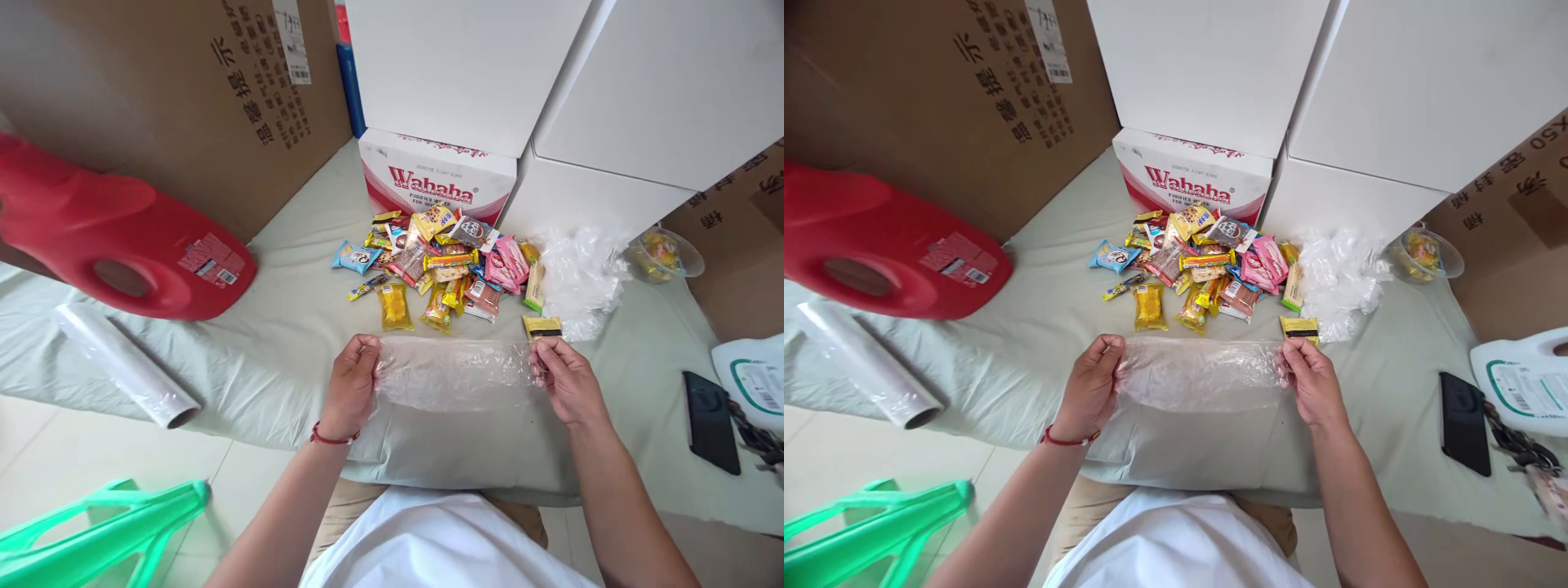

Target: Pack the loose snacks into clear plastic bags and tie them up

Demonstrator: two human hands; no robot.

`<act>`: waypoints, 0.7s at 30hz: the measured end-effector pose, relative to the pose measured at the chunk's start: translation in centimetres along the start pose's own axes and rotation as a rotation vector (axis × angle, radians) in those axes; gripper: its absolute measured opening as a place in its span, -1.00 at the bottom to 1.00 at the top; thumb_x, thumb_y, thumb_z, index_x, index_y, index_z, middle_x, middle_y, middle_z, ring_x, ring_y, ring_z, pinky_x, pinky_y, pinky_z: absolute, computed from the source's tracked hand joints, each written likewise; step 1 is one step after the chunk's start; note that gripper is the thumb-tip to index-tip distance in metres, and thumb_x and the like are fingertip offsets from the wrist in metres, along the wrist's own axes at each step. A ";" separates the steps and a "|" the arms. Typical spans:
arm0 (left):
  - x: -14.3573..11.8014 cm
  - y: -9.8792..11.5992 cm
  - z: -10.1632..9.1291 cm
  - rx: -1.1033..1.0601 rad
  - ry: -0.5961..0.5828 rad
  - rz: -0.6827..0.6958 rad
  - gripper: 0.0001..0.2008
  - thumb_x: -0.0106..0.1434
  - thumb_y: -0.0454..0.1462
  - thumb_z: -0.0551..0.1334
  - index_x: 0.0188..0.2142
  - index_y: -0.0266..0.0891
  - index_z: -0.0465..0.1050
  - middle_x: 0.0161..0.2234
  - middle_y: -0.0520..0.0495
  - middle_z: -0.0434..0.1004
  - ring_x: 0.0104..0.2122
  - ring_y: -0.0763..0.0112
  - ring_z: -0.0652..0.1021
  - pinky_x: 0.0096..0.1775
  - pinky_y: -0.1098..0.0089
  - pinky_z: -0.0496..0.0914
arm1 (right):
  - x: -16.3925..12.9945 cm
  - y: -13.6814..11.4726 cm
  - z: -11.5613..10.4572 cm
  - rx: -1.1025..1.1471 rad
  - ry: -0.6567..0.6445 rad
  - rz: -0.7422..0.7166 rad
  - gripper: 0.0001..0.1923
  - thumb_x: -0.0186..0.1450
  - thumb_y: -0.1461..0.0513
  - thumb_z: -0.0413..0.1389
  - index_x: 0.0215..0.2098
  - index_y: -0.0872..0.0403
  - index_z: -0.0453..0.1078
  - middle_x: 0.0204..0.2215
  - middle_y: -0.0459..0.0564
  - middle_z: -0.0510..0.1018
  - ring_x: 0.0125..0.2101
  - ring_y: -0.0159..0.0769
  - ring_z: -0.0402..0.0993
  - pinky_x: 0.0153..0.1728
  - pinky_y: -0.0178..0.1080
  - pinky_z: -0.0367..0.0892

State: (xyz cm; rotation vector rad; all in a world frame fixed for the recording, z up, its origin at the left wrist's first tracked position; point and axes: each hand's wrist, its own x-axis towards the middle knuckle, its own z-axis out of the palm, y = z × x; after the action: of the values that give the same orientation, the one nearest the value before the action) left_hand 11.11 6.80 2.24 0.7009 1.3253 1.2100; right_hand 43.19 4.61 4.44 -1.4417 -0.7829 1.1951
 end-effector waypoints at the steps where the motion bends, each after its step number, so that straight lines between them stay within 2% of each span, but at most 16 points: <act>1: 0.4 -0.4 -0.6 0.072 0.002 0.014 -0.64 0.18 0.05 0.37 -0.32 -0.14 0.37 -0.61 0.22 0.16 -0.64 0.55 0.17 -0.59 0.48 0.07 | 0.2 0.3 -0.1 -0.035 -0.012 0.003 -0.56 0.09 -0.10 0.43 -0.40 0.03 0.46 -0.50 -0.11 0.44 -0.56 -0.42 0.24 -0.64 -0.37 0.16; 5: 1.4 -1.6 -1.7 0.308 -0.016 0.077 -0.62 0.22 0.09 0.33 -0.36 -0.16 0.40 -0.63 0.19 0.19 -0.62 0.52 0.20 -0.55 0.46 0.09 | 1.9 2.0 -0.6 -0.178 -0.051 0.021 -0.49 0.05 -0.18 0.40 -0.45 0.05 0.43 -0.56 -0.13 0.42 -0.59 -0.41 0.24 -0.61 -0.34 0.15; 7: 1.4 -1.7 -1.6 0.363 -0.028 0.078 -0.61 0.25 0.10 0.29 -0.40 -0.15 0.37 -0.65 0.18 0.20 -0.63 0.50 0.22 -0.54 0.45 0.10 | 2.7 2.7 -1.0 -0.318 -0.043 -0.030 -0.50 0.11 -0.20 0.33 -0.42 0.04 0.45 -0.57 -0.12 0.43 -0.58 -0.38 0.24 -0.58 -0.30 0.17; 11: 0.7 -1.6 -0.8 0.392 -0.030 0.109 -0.60 0.31 0.10 0.23 -0.43 -0.13 0.34 -0.67 0.16 0.21 -0.62 0.46 0.23 -0.51 0.43 0.14 | 2.7 2.2 -0.3 -0.660 0.157 -0.401 -0.66 0.31 -0.07 0.19 -0.25 0.02 0.56 -0.30 0.03 0.57 -0.36 -0.21 0.42 -0.31 -0.18 0.33; 13: 0.3 -1.5 -0.6 0.383 -0.027 0.142 -0.61 0.31 0.10 0.24 -0.41 -0.13 0.38 -0.65 0.16 0.20 -0.60 0.45 0.24 -0.49 0.42 0.14 | 2.2 1.1 1.1 -0.692 0.155 -0.530 -0.73 0.38 0.01 0.15 -0.19 -0.01 0.57 -0.23 0.04 0.58 -0.29 -0.18 0.45 -0.23 -0.15 0.35; 15: 0.0 -1.4 -0.4 0.375 -0.037 0.179 -0.62 0.30 0.10 0.25 -0.38 -0.13 0.44 -0.62 0.14 0.21 -0.57 0.44 0.24 -0.47 0.42 0.15 | 1.8 0.0 3.1 -0.667 -0.020 -0.574 -0.77 0.41 0.05 0.14 -0.16 -0.05 0.59 -0.27 0.01 0.59 -0.32 -0.19 0.45 -0.24 -0.17 0.34; 17: -0.3 -1.3 -0.4 0.379 -0.055 0.220 -0.62 0.29 0.11 0.26 -0.33 -0.14 0.50 -0.59 0.13 0.24 -0.54 0.42 0.26 -0.44 0.41 0.16 | 2.1 -0.8 5.4 -0.638 -0.265 -0.596 -0.78 0.41 0.07 0.14 -0.14 -0.08 0.62 -0.26 0.00 0.61 -0.31 -0.18 0.48 -0.23 -0.17 0.36; 21: -0.8 -0.8 -0.7 0.421 -0.097 0.286 -0.62 0.31 0.09 0.25 -0.25 -0.15 0.59 -0.54 0.09 0.33 -0.51 0.41 0.28 -0.40 0.41 0.20 | 4.7 -1.2 9.1 -0.652 -0.699 -0.572 -0.73 0.36 0.06 0.20 -0.06 -0.09 0.65 -0.06 0.02 0.65 -0.23 -0.17 0.54 -0.15 -0.15 0.39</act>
State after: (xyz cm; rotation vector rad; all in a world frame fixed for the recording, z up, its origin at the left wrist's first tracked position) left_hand 10.76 5.71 1.66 1.2698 1.4469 1.1091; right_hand 36.03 12.03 4.87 -1.1235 -2.0601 1.0146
